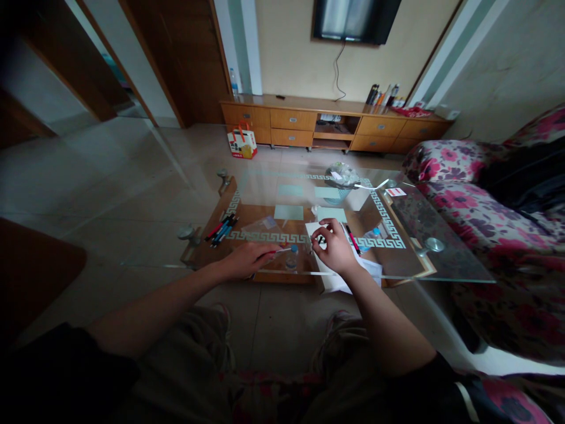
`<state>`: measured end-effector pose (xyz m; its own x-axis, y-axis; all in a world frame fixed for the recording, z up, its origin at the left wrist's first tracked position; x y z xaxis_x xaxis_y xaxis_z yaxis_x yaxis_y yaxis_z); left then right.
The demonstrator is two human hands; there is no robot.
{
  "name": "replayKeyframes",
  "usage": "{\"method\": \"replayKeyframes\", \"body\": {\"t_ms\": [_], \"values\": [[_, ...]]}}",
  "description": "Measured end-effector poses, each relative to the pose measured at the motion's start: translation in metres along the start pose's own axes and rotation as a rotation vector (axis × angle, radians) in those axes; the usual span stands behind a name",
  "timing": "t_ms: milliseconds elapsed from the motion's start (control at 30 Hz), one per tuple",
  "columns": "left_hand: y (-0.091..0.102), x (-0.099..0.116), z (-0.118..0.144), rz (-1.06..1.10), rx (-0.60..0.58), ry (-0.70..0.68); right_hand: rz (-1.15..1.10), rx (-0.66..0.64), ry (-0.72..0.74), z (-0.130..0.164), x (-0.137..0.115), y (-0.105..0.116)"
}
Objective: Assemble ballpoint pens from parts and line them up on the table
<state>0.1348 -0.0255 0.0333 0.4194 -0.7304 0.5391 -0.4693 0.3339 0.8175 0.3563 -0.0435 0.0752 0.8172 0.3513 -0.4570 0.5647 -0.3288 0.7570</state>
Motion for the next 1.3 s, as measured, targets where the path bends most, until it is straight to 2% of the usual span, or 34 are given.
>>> {"method": "replayKeyframes", "body": {"t_ms": [200,467,1300], "values": [[0.0,0.0,0.0,-0.002,0.001,-0.004,0.273,-0.14,0.105,0.002,0.011,-0.008],[0.001,0.001,0.001,0.019,0.01,-0.024,0.44,-0.297,0.125,0.005,0.005,-0.023],[0.001,0.0,0.001,0.049,0.003,-0.018,0.439,-0.298,0.116,0.009,0.017,-0.032]]}}
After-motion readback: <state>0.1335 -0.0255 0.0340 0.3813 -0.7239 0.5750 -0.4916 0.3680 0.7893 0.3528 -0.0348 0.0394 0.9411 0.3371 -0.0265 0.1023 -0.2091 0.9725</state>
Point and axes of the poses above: each hand's wrist, its own z-axis away from the middle knuckle, its own y-axis out of the back of the hand, x = y × z, the point moved 8 cm from there along -z, towards the middle knuckle, and after that the axes turned 3 degrees about x, right-handed, at the moved point
